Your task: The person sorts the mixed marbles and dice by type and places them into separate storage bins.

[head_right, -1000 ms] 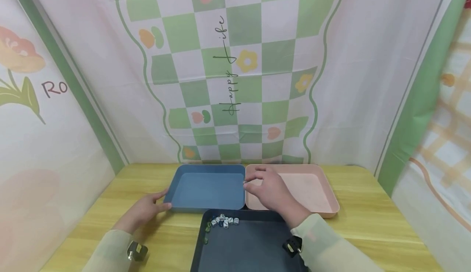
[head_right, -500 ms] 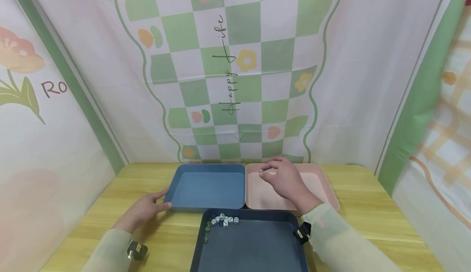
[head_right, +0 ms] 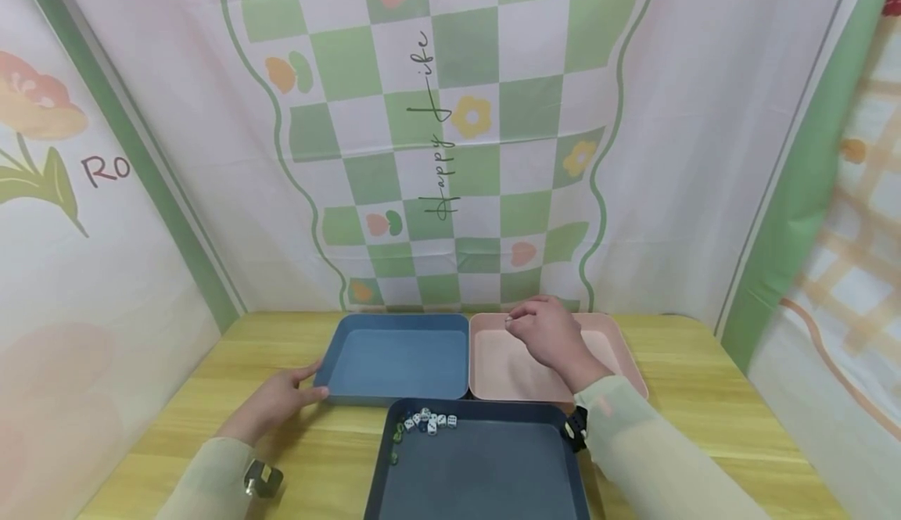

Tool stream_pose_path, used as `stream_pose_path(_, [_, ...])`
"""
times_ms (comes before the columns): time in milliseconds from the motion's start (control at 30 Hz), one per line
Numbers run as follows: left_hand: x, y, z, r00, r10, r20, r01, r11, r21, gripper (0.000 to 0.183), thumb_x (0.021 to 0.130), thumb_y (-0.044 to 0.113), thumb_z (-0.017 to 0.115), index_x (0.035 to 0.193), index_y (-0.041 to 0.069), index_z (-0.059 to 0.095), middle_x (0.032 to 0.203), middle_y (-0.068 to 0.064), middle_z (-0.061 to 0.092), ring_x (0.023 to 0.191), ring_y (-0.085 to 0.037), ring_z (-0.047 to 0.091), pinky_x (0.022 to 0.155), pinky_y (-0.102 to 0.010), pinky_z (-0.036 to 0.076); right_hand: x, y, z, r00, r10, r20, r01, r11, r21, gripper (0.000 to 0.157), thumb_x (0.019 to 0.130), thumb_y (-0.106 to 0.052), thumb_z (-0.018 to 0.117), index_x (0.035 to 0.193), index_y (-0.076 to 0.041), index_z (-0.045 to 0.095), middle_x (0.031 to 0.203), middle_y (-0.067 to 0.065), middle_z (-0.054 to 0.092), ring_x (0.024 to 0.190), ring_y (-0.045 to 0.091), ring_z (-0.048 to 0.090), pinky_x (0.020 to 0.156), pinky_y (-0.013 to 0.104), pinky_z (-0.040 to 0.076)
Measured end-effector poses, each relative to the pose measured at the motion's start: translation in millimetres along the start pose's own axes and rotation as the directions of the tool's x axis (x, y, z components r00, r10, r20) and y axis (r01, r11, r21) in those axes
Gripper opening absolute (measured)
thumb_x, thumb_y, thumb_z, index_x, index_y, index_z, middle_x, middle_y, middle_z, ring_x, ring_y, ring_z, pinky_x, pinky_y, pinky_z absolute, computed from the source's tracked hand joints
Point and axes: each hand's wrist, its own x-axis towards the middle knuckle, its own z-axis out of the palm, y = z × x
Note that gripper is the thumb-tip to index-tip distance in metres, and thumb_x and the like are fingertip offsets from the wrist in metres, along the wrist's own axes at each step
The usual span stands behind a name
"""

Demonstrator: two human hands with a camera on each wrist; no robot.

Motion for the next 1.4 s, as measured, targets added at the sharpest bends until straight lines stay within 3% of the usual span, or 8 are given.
stream_pose_path(167, [0.0, -0.5, 0.1, 1.0, 0.005, -0.008, -0.005, 1.0, 0.002, 0.067, 0.091, 0.041, 0.073, 0.15, 0.021, 0.048, 0.148, -0.026, 0.042, 0.134, -0.052, 0.035, 0.108, -0.068, 0.024, 4.1, 3.2, 1.9, 1.0, 0.021, -0.001, -0.021, 1.0, -0.008, 0.025, 0.098, -0.021, 0.06, 0.106, -0.004, 0.076, 0.121, 0.018, 0.065, 0.126, 0.046, 0.043, 0.103, 0.058, 0.037])
stream_pose_path(400, [0.3, -2.0, 1.3, 0.999, 0.023, -0.022, -0.023, 1.0, 0.001, 0.068, 0.09, 0.041, 0.074, 0.149, 0.02, 0.049, 0.147, -0.027, 0.043, 0.133, -0.053, 0.036, 0.107, -0.068, 0.025, 5.9, 11.5, 8.7, 0.998, 0.055, 0.015, -0.054, 0.998, -0.026, 0.026, 0.098, -0.025, 0.061, 0.107, -0.006, 0.077, 0.119, 0.014, 0.066, 0.115, 0.041, 0.053, 0.092, 0.054, 0.047])
stream_pose_path(1000, [-3.9, 3.5, -0.5, 1.0, 0.022, -0.007, -0.022, 1.0, -0.01, 0.068, 0.091, 0.04, 0.073, 0.15, 0.018, 0.047, 0.147, -0.028, 0.042, 0.133, -0.053, 0.036, 0.107, -0.068, 0.025, 6.4, 13.5, 19.0, 0.995, 0.092, 0.028, -0.09, 0.993, -0.081, 0.021, 0.097, -0.027, 0.063, 0.105, -0.012, 0.077, 0.129, 0.019, 0.059, 0.126, 0.044, 0.045, 0.095, 0.06, 0.042])
stream_pose_path(1400, [0.2, -1.9, 1.2, 1.0, 0.015, -0.011, -0.015, 1.0, -0.021, 0.07, 0.089, 0.044, 0.074, 0.149, 0.02, 0.048, 0.148, -0.025, 0.042, 0.134, -0.052, 0.036, 0.107, -0.068, 0.025, 4.8, 14.3, 25.0, 0.991, 0.124, 0.047, -0.12, 0.989, -0.084, 0.018, 0.096, -0.027, 0.066, 0.105, -0.015, 0.076, 0.134, 0.021, 0.055, 0.127, 0.045, 0.043, 0.094, 0.062, 0.041])
